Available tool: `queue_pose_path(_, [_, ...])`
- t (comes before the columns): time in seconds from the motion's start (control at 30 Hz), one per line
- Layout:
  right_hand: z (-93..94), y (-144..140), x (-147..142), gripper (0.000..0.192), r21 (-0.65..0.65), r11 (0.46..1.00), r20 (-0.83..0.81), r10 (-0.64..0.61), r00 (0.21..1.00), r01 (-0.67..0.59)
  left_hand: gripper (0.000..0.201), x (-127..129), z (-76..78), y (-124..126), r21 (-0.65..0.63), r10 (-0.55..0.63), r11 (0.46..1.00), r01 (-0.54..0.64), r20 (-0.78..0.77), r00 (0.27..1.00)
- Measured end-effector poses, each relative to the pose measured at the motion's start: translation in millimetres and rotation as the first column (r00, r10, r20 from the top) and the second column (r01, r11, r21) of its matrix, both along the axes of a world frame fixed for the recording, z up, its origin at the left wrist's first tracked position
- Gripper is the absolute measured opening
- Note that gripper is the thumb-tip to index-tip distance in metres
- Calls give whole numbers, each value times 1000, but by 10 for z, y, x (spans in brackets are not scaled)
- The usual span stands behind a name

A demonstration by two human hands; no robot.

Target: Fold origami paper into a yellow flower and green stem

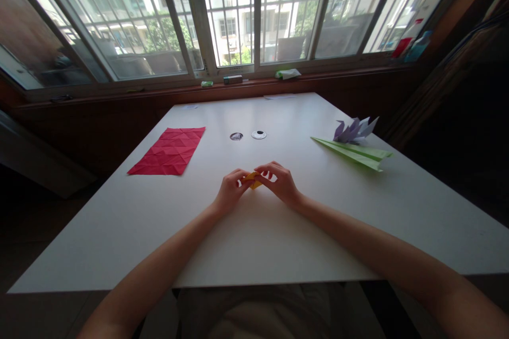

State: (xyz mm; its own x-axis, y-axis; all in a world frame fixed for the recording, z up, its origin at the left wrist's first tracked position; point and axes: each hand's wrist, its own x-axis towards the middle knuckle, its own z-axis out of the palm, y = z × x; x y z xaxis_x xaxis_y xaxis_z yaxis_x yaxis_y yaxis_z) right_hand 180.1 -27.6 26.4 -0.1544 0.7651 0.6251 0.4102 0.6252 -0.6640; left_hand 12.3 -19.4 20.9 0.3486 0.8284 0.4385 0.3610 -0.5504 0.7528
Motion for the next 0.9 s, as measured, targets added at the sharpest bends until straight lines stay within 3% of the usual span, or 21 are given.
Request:
queue_pose_path(0.2, [16,-2,11,14,27,999,46,23,999,-24,22,22,9,-29,14,2,1000,-1,-24,1000])
queue_pose_path(0.4, [25,-36,0,16,-8,1000,13,21,1000,-20,21,30,3,-76,147,106,985,-91,-100,989])
queue_pose_path(0.53, [23,-50,-2,15,-8,999,18,45,999,-45,19,31,19,-78,213,101,974,-81,-85,991])
queue_pose_path(0.9, [8,-71,-4,10,47,997,82,63,995,-67,15,49,62,-129,190,48,981,-29,-96,994])
